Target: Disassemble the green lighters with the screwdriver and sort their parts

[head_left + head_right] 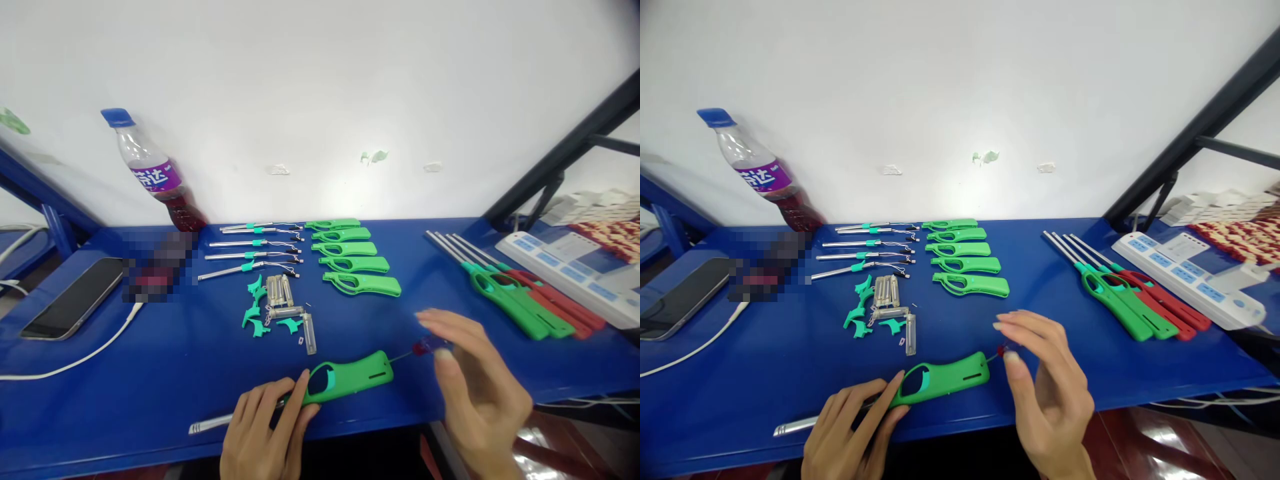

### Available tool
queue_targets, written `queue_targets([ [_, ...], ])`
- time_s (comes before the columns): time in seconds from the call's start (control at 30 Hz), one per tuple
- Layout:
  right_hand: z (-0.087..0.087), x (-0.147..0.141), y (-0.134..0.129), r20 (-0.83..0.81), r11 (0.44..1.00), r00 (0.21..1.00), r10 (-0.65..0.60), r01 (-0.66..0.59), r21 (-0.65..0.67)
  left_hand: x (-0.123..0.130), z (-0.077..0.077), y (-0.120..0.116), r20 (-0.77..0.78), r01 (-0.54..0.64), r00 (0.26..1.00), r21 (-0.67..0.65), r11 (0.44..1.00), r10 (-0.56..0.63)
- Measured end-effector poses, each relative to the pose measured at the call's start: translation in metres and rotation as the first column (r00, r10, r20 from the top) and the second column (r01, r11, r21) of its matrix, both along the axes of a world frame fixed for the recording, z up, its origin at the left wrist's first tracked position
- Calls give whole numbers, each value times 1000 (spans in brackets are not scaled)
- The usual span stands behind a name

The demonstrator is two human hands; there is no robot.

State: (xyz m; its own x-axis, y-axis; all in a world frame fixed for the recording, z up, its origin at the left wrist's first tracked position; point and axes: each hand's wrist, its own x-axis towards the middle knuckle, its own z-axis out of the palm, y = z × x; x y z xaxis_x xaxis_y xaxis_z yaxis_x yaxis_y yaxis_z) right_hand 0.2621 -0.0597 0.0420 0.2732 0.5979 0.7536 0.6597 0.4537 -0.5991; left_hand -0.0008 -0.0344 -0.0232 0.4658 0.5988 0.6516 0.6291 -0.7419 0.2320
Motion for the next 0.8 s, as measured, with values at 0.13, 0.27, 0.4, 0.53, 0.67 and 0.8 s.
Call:
queue_targets([
  [0.13,-3,-2,-4,-18,995,997,-76,77,70,0,0,-1,-1,-6,1000,5,1000,6],
  [0.27,-4,-3,-4,-33,999,999,-11,12,51,1,0,-1,5,-13,1000,33,999,13],
  [0.4,-1,-8,-1,-66,992,996,-54,61,112,2,-1,-1,6,-13,1000,21,1000,13],
  [0.53,2,-16,3,-67,992,997,-30,38,122,-1,0,-3,-18,-18,1000,15,1000,18],
  [0.67,6,-21,5,-61,998,998,-8,12,68,-2,5,-6,-42,-30,999,-34,999,29],
  [0.8,9,-21,11,-72,998,997,-40,44,54,1,11,-8,-12,-34,999,-62,997,33],
])
